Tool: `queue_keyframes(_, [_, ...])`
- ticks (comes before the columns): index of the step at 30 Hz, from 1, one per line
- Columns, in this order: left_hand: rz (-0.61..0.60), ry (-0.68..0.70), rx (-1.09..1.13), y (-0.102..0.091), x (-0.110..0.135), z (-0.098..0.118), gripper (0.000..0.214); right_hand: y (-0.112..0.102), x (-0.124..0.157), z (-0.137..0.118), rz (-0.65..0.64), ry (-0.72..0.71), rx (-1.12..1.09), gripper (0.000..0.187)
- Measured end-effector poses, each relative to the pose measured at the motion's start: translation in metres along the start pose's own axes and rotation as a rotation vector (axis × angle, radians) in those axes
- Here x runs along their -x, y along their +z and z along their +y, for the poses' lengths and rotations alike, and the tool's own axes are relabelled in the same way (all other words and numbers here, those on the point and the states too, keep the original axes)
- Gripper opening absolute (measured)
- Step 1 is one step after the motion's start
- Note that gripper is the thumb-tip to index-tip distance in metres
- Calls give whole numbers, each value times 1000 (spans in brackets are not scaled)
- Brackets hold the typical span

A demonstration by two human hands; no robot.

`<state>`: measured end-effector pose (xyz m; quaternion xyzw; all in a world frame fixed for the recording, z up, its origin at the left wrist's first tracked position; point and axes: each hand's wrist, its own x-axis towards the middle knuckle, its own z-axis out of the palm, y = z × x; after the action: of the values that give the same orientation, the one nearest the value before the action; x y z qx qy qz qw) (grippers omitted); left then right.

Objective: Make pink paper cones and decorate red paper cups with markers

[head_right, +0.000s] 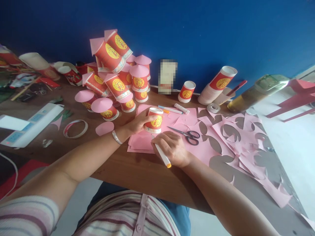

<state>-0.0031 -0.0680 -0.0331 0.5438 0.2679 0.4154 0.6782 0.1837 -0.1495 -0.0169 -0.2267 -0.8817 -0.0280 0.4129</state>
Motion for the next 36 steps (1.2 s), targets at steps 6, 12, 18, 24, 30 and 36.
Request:
queue_keyframes(6, [-6, 13, 5, 0, 0, 0, 37, -1, -1, 1, 3, -1, 20, 17])
queue_keyframes(12, [24, -18, 3, 1, 2, 4, 41, 0, 3, 5, 30, 26, 28, 17])
queue_keyframes(18, [27, -33, -1, 2, 4, 5, 43, 0, 3, 8, 46, 59, 64, 18])
queue_keyframes(24, [-6, -47, -2, 2, 4, 5, 41, 1, 3, 9, 28, 62, 58, 15])
queue_keyframes(30, [-11, -42, -14, 2, 5, 6, 42, 2, 2, 9, 27, 56, 88, 13])
queue_keyframes(36, [-16, -22, -5, 2, 3, 6, 39, 2, 4, 11, 37, 58, 102, 17])
